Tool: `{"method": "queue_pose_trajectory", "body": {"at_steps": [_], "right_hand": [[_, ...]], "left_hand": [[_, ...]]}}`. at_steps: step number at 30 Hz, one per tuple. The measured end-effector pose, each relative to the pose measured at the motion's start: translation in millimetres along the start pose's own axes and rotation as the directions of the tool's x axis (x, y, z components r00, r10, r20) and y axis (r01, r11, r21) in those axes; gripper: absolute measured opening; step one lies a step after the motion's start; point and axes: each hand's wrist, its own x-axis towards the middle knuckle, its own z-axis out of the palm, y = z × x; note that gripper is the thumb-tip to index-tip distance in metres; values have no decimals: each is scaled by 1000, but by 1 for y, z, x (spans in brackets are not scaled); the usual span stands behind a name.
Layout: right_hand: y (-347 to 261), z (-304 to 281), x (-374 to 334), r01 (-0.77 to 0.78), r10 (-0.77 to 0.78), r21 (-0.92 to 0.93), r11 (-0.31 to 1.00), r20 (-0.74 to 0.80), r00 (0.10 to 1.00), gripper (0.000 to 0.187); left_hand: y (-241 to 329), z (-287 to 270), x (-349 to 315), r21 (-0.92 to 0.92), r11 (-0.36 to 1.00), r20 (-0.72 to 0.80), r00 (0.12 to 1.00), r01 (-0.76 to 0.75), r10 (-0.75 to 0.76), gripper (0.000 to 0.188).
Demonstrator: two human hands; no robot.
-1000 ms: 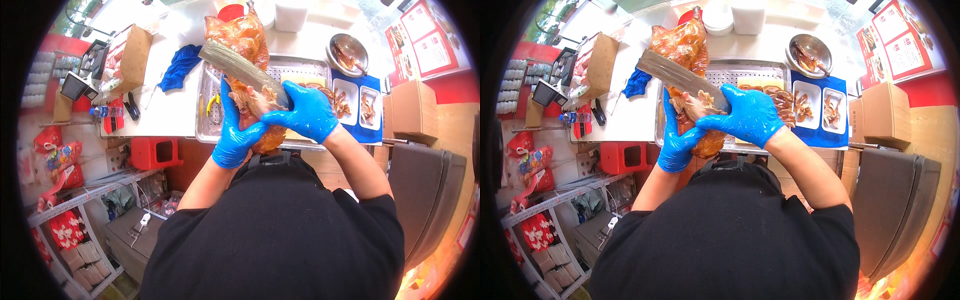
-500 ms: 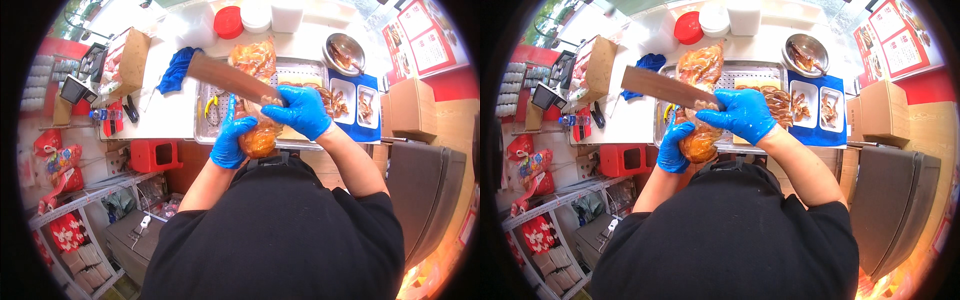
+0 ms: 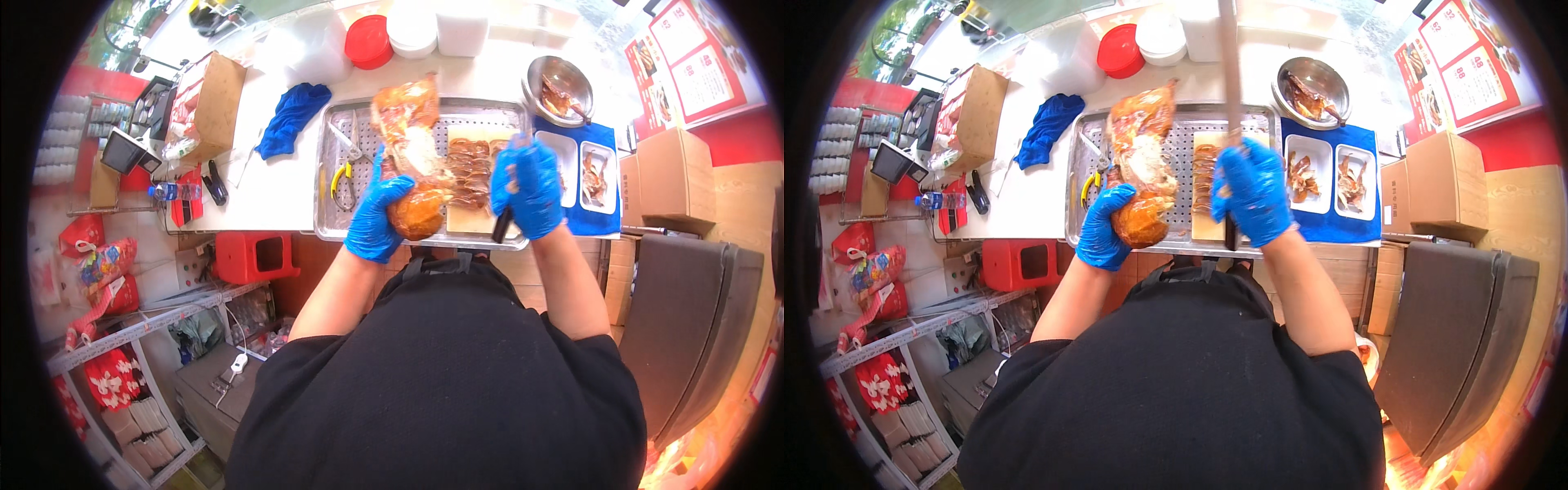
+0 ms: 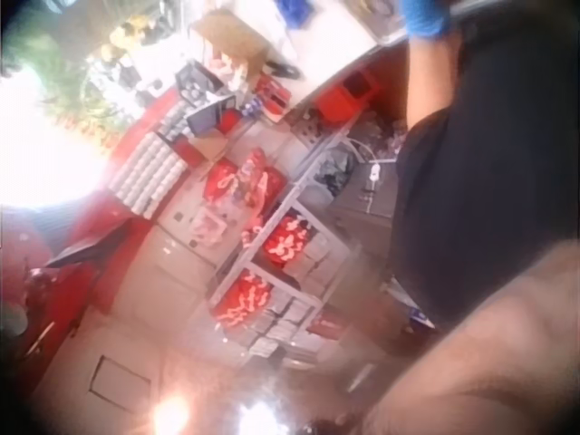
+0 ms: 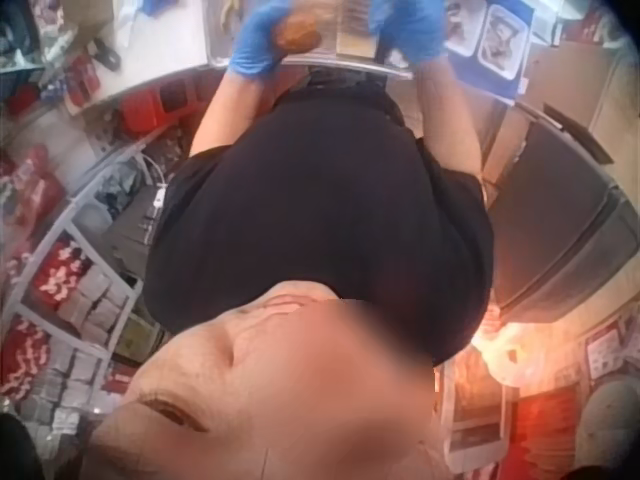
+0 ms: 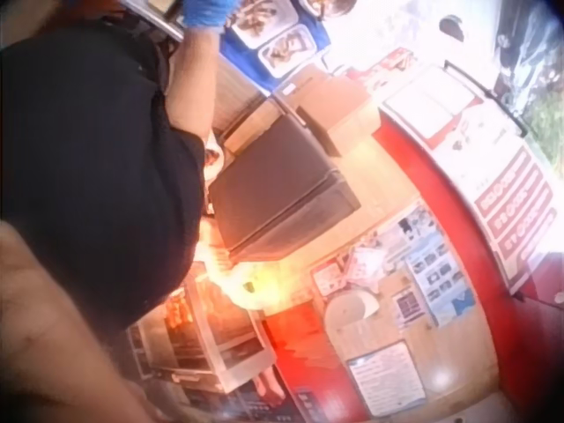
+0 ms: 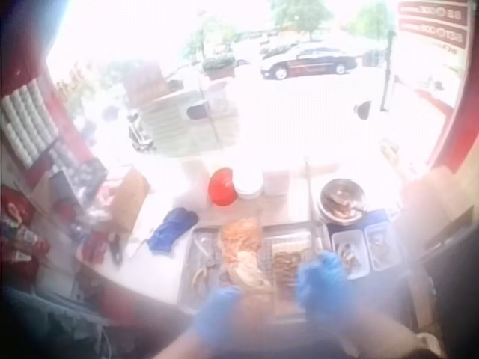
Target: The person carves a whole roasted duck using a large knife, slicing thin pieces of meat and skin from the body and placing them onto a metal tray. The person holds the duck with one hand while cutting with the other, working methodically along the carcass.
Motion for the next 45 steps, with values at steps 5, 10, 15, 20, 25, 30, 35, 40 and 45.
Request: {"method": "queue_pose_trajectory", "body": {"at_steps": [5,10,15,20,25,30,35,40,45], "right_hand": [[-43,-83,14,-30,-124,-452,891,-307,944,43],[-26,-185,3,-517,119,-614,596,-569,814,73],[5,-198,0,-506,27,-753,421,-548,836,38],[22,-204,0,-429,-209,-892,-142,-396,894,49],[18,-207,5,-458,-200,-849,-264,-416,887,47],[21,-231,-2,-386,-197,-921,-46,-371,908,42],[4,-163,-7,-304,145,-418,856,-370,918,36],[20,-73,13,-428,399,-267,863,-160,903,44],[32,-44,37,-289,335,-484,826,7,942,28]], "left_hand": [[-3,-65,21,122,992,-56,998,28,-21,74],[-28,-109,27,188,980,-110,993,66,-46,77],[-17,-102,28,589,750,-389,919,301,-63,82],[-42,-100,48,982,-69,-141,923,176,358,106],[-57,-59,57,855,-234,-374,864,462,338,132],[-53,-70,75,856,-127,-431,828,500,358,127],[-40,-55,82,822,-169,-456,806,544,377,119],[-43,-67,101,823,-230,-413,826,519,383,110],[-12,-117,105,822,479,-359,933,307,18,74]]}}
